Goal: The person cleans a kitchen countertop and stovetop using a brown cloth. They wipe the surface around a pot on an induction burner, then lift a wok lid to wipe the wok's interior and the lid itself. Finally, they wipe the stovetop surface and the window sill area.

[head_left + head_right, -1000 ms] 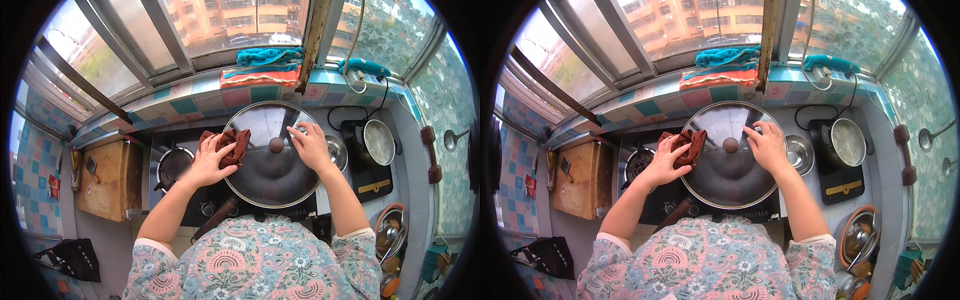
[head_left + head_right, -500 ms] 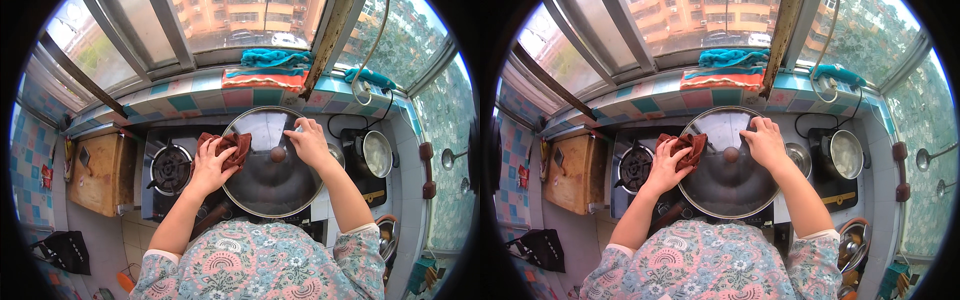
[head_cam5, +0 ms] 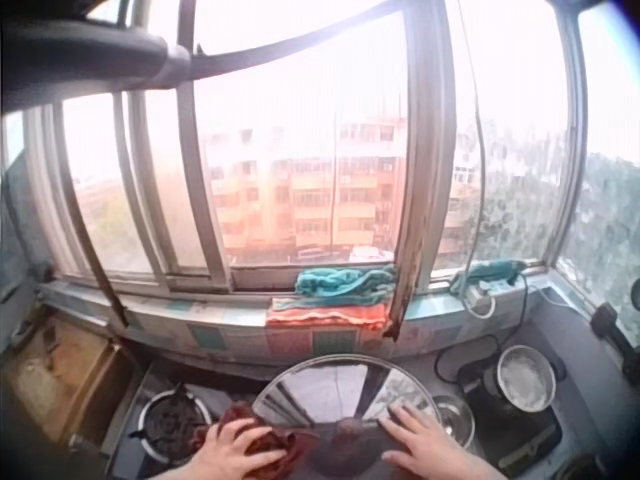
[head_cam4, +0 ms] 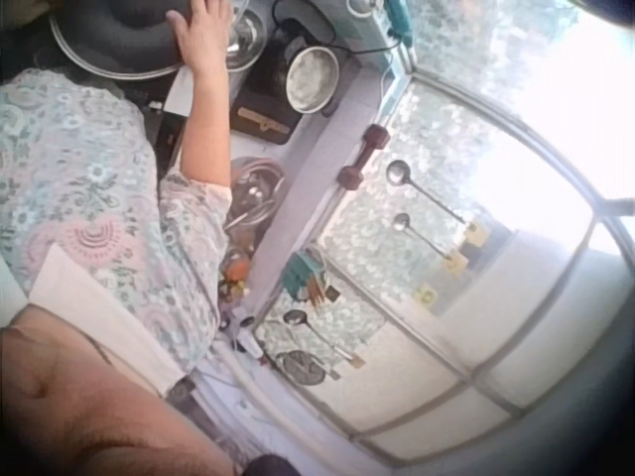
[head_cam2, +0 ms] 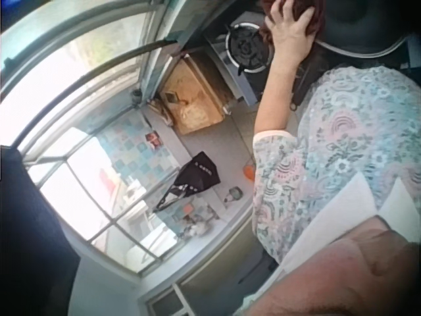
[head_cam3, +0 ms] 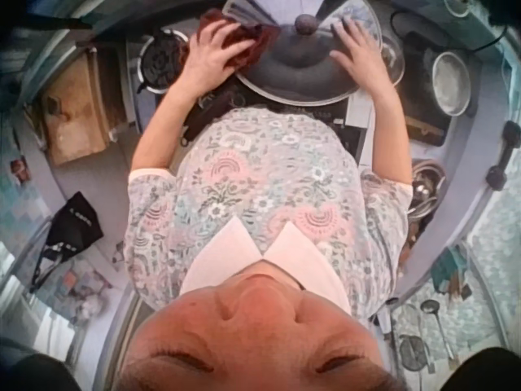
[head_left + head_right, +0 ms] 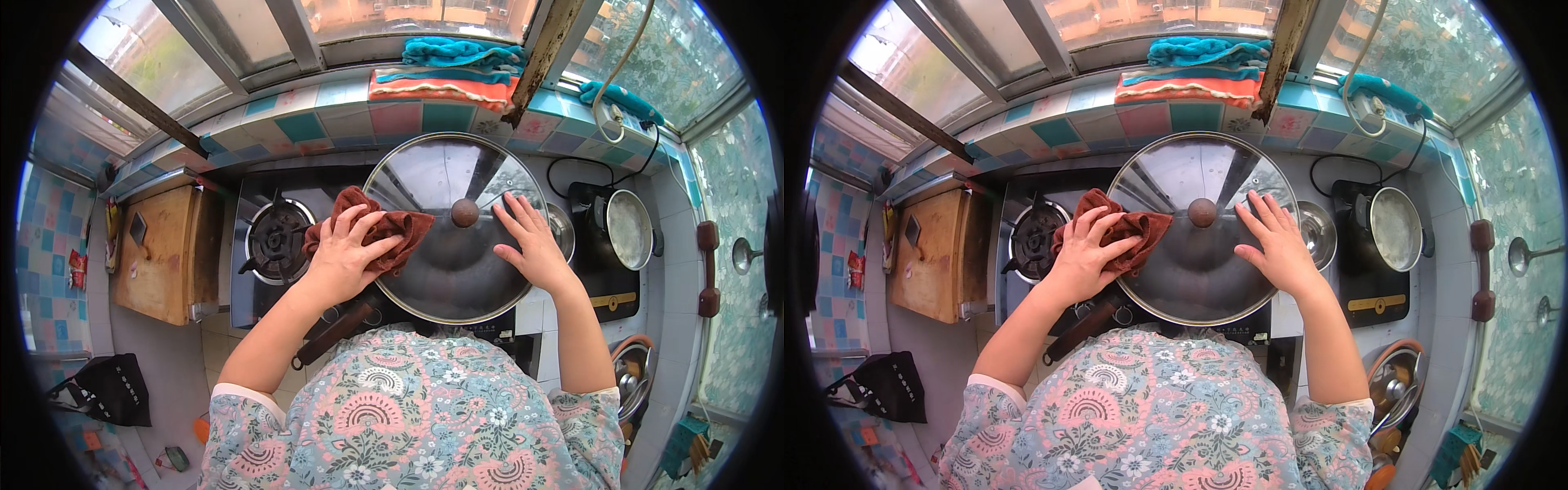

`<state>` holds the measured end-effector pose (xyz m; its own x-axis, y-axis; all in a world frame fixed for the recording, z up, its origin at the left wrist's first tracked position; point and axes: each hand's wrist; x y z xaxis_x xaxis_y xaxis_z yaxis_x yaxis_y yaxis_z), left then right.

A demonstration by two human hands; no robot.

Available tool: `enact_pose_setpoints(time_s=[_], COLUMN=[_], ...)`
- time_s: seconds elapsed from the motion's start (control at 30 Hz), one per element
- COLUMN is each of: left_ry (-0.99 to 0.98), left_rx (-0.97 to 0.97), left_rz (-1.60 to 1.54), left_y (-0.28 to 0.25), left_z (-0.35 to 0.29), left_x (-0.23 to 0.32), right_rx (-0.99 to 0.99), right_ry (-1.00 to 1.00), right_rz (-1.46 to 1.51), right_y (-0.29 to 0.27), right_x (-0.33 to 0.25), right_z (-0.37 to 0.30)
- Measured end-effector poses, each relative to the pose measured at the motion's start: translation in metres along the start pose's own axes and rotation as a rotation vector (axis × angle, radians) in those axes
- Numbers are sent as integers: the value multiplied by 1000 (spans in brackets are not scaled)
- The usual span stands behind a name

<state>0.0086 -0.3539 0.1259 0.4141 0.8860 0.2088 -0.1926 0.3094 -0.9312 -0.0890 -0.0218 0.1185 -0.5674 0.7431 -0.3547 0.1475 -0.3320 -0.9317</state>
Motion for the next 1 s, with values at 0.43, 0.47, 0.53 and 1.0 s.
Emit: enact_pose_setpoints(time_s=[0.43,0.47,0.53,1.0], left_ry=[-16,1,84,29], left_rx=[117,109,106,-12], left_rz=[-35,-36,-74,-33], left_y=[10,10,16,13], left_z=[-10,-5,6,5], left_x=[-13,-7,13,28], right_rx=[-34,-36,-37,-60], right_ry=[-16,-10,-3,13], right_rz=[145,151,155,162], right_y=[-3,-3,-4,-4], right_x=[7,6,4,3], right_z=[10,10,10,7])
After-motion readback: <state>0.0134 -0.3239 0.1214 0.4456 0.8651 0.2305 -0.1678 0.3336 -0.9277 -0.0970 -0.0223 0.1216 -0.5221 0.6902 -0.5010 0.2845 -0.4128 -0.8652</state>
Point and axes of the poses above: each hand's wrist, its own z-axis towards the middle knuckle, its own y-axis out of the palm, x = y × z, and after that the axes turned 7 degrees about x, right-handed
